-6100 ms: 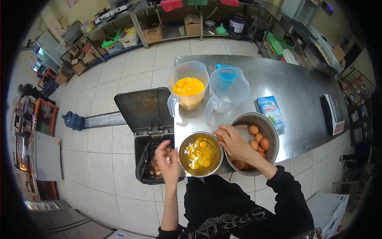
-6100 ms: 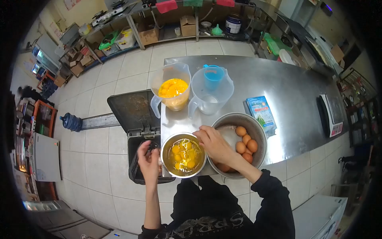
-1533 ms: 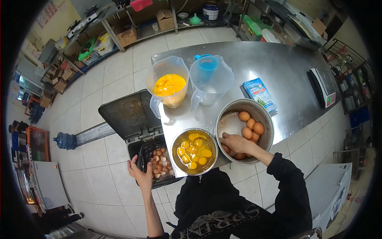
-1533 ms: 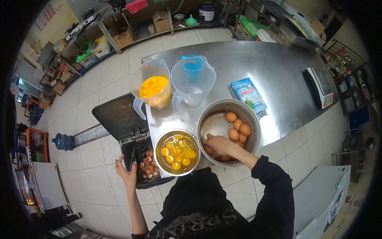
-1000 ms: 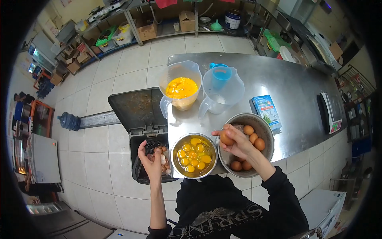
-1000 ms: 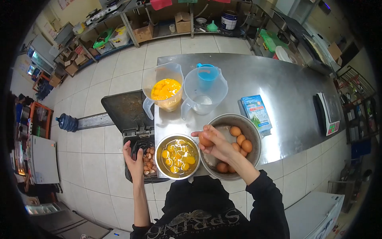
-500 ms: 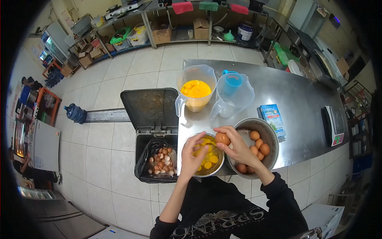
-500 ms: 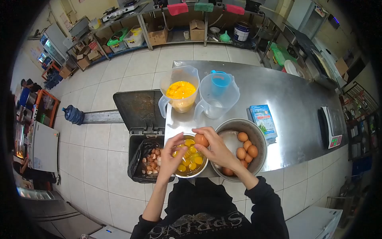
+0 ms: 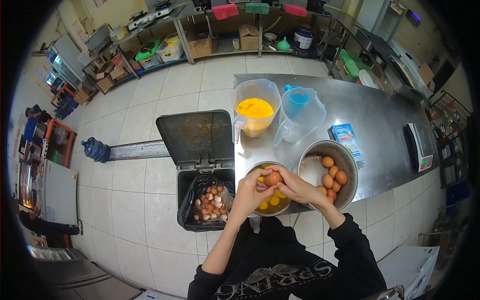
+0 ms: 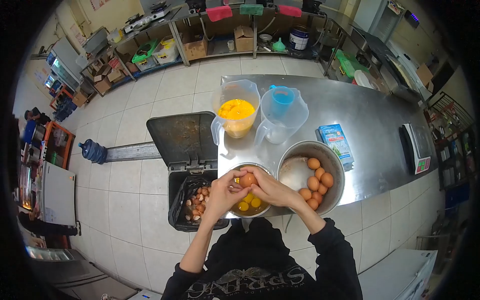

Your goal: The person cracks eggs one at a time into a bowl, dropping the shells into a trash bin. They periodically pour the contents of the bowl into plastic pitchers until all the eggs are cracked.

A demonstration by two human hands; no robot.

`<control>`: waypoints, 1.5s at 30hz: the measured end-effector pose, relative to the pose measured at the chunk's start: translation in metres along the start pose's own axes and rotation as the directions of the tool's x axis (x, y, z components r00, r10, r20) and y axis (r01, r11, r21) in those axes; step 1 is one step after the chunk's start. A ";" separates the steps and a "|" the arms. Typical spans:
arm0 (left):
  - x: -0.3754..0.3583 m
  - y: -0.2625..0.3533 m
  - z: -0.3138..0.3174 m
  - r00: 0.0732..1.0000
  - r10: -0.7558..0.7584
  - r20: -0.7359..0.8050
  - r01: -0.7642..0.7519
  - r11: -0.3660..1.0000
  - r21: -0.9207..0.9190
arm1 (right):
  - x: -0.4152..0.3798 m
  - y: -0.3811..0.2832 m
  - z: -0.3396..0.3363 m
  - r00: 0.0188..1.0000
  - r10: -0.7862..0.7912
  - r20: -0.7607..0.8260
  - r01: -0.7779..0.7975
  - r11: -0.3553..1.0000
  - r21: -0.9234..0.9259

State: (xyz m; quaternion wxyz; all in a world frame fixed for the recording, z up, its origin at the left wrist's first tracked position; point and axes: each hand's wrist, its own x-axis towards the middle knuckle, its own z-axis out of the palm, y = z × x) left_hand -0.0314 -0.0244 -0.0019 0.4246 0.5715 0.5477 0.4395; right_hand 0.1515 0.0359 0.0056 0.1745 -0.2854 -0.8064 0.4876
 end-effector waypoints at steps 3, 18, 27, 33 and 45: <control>0.001 -0.021 0.007 0.996 0.082 -0.017 -0.079 0.984 0.161 | 0.008 0.018 0.020 0.999 -0.012 -0.042 0.008 0.997 -0.082; 0.005 -0.056 0.001 0.986 0.146 0.080 -0.159 0.968 0.195 | -0.001 0.005 0.035 0.977 0.072 -0.199 -0.120 0.963 -0.241; -0.031 -0.021 -0.015 0.979 0.078 -0.188 -0.067 0.996 0.065 | -0.013 -0.048 0.072 0.766 -0.003 -0.643 -0.185 0.956 -0.226; -0.099 -0.122 -0.089 0.904 -0.244 -0.351 0.416 0.692 0.590 | -0.084 0.023 0.156 0.415 0.788 -0.454 -0.259 0.581 0.772; -0.097 -0.119 -0.155 0.643 -0.129 -0.755 0.375 0.912 0.163 | -0.053 0.018 0.104 0.652 0.758 0.009 -0.261 0.214 0.941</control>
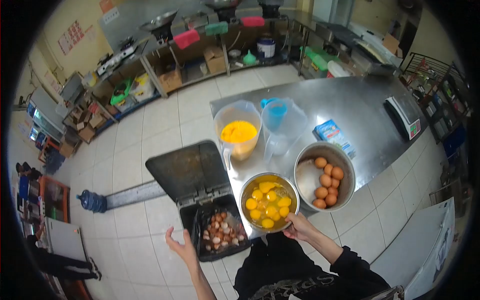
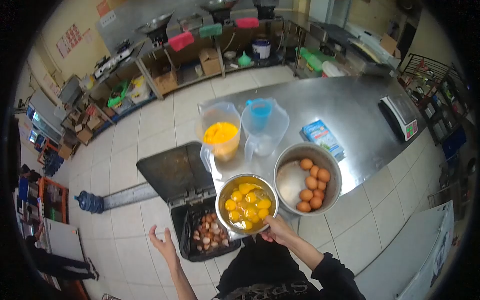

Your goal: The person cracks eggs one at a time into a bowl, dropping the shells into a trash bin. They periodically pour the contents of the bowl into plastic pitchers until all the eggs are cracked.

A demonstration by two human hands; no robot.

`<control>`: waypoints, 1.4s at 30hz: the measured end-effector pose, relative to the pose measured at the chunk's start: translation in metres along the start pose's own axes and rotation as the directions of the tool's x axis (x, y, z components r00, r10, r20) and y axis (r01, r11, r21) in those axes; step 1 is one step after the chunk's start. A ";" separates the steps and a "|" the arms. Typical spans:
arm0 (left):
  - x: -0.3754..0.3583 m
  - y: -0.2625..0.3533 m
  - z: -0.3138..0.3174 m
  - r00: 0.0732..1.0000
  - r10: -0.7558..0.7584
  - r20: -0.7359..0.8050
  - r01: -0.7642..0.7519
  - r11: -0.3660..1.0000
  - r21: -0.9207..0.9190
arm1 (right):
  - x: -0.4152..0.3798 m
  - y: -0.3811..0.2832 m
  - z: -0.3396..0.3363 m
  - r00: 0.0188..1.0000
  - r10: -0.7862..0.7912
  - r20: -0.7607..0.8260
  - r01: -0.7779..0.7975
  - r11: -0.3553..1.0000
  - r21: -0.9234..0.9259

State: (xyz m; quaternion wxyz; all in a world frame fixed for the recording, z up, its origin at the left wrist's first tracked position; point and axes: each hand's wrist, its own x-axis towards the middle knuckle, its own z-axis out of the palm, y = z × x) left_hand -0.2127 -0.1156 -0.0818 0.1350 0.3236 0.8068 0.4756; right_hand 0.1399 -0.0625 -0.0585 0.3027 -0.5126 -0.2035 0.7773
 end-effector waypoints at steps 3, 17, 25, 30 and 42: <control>0.006 0.015 0.011 0.997 -0.075 -0.009 0.074 0.991 -0.113 | -0.022 -0.068 0.010 0.990 0.136 0.034 -0.136 0.991 0.007; 0.024 0.063 0.081 0.987 -0.158 0.006 0.154 0.953 -0.261 | 0.031 -0.314 -0.030 0.882 -0.469 -0.049 0.400 0.799 -0.448; 0.036 0.050 0.089 0.973 -0.201 -0.111 0.181 0.969 -0.168 | 0.091 -0.328 -0.058 0.747 -0.662 -0.065 0.541 0.661 -0.520; 0.039 0.061 0.092 0.958 -0.243 -0.149 0.225 0.966 -0.129 | 0.084 -0.321 -0.048 0.647 -0.762 -0.040 0.534 0.489 -0.690; 0.032 0.039 0.097 0.989 -0.145 -0.039 0.132 0.965 -0.226 | 0.117 -0.237 -0.047 -0.048 -0.967 0.252 0.513 -0.240 -0.824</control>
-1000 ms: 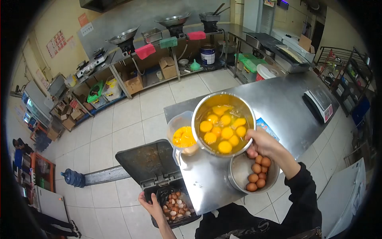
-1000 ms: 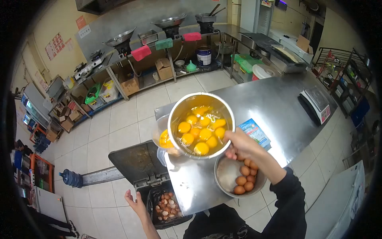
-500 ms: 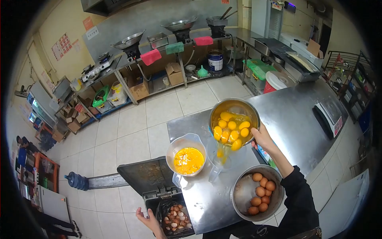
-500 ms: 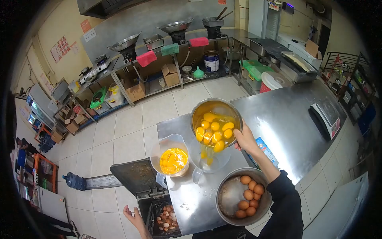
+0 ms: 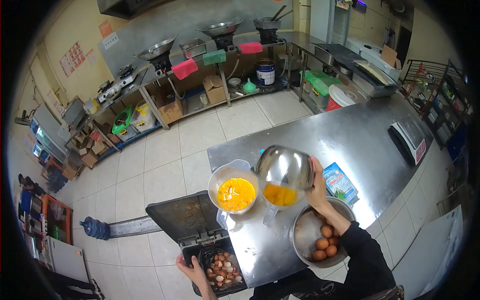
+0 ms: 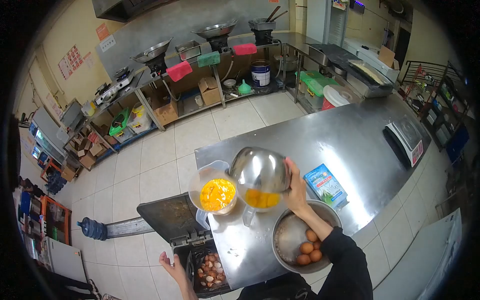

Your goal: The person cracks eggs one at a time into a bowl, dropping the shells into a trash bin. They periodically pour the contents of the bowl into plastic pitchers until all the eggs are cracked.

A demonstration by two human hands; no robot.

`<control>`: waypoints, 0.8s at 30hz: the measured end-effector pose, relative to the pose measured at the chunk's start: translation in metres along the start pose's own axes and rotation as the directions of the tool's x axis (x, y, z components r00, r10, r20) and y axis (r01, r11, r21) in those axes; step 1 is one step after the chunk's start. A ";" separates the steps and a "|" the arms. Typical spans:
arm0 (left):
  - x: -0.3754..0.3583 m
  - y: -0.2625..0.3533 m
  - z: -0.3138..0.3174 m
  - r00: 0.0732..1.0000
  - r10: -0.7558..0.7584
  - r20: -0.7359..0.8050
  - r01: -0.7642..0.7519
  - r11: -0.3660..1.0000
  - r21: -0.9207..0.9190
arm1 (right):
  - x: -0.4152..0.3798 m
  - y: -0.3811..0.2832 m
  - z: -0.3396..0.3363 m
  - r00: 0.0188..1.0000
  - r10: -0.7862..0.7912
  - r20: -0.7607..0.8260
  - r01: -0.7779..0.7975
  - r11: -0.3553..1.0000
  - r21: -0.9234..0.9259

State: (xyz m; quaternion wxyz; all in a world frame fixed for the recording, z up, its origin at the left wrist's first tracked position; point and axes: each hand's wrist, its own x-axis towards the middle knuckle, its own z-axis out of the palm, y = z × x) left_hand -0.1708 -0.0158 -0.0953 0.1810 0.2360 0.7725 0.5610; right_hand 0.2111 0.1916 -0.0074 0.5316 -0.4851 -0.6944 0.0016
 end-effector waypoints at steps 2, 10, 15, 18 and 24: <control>-0.009 0.019 0.000 0.998 -0.043 0.051 0.042 0.999 0.033 | 0.005 -0.014 0.001 0.938 0.346 -0.005 -0.341 0.926 0.164; -0.041 0.092 -0.024 0.887 0.091 0.453 0.046 0.958 -0.283 | 0.001 -0.039 -0.056 0.169 0.651 0.740 -0.834 -0.306 0.459; -0.076 0.142 -0.025 0.639 0.165 0.751 0.080 0.957 -0.279 | -0.084 -0.140 -0.082 -0.037 0.766 0.642 -0.999 -0.047 -0.002; -0.079 0.128 -0.019 0.687 0.037 0.726 0.095 0.986 -0.140 | -0.101 -0.165 -0.085 -0.042 0.555 0.831 -0.968 0.183 -0.171; -0.078 0.019 -0.021 0.736 -0.154 0.659 0.206 0.979 -0.001 | -0.096 -0.043 -0.127 0.702 0.246 0.668 -0.155 0.969 -0.194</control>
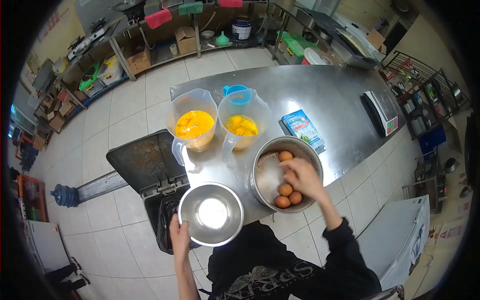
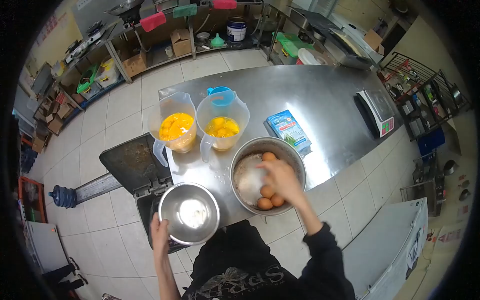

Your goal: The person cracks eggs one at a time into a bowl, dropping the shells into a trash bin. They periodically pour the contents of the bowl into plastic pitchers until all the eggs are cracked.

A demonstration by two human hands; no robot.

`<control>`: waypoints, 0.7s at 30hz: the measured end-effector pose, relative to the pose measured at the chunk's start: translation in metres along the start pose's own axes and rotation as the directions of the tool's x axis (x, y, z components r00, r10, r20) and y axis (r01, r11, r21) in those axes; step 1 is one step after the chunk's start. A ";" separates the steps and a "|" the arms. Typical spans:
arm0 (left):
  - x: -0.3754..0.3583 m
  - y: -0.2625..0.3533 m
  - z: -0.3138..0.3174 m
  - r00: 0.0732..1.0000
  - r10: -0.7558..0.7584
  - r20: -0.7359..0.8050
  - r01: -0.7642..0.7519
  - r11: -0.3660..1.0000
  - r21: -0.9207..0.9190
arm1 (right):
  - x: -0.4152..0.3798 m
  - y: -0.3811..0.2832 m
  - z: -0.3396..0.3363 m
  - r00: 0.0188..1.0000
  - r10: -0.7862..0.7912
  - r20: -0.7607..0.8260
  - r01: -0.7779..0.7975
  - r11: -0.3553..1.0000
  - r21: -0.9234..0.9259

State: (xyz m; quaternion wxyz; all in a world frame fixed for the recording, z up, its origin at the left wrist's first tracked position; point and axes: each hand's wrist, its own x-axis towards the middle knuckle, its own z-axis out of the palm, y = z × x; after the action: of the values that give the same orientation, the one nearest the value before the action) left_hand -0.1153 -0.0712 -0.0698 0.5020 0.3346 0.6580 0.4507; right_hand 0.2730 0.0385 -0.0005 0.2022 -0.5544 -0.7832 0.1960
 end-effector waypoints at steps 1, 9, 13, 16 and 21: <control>0.003 -0.029 0.009 0.997 0.016 -0.072 -0.015 1.000 0.014 | 0.005 0.022 -0.009 0.980 0.139 0.141 -0.123 0.986 -0.112; 0.000 -0.053 0.083 0.981 0.015 -0.194 -0.014 1.000 0.009 | 0.031 0.078 0.027 0.783 -0.127 0.609 0.444 0.800 -0.404; 0.000 -0.065 0.085 0.962 0.042 -0.268 -0.019 0.996 0.087 | 0.036 0.087 0.028 0.778 -0.238 0.581 0.366 0.924 -0.112; -0.015 -0.035 0.078 0.895 0.109 -0.432 -0.139 0.990 -0.038 | 0.041 0.081 0.019 0.869 -0.235 0.435 -0.018 0.864 0.503; -0.024 -0.013 0.060 0.808 0.057 -0.587 -0.165 0.977 -0.132 | 0.039 0.013 0.017 0.890 -0.081 0.449 -0.452 -0.019 0.892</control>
State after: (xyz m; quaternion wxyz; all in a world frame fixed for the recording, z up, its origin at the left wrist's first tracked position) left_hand -0.0505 -0.0821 -0.0787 0.2781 0.1738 0.7160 0.6163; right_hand 0.2625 0.0777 -0.0173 0.3486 -0.3027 -0.3528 0.8139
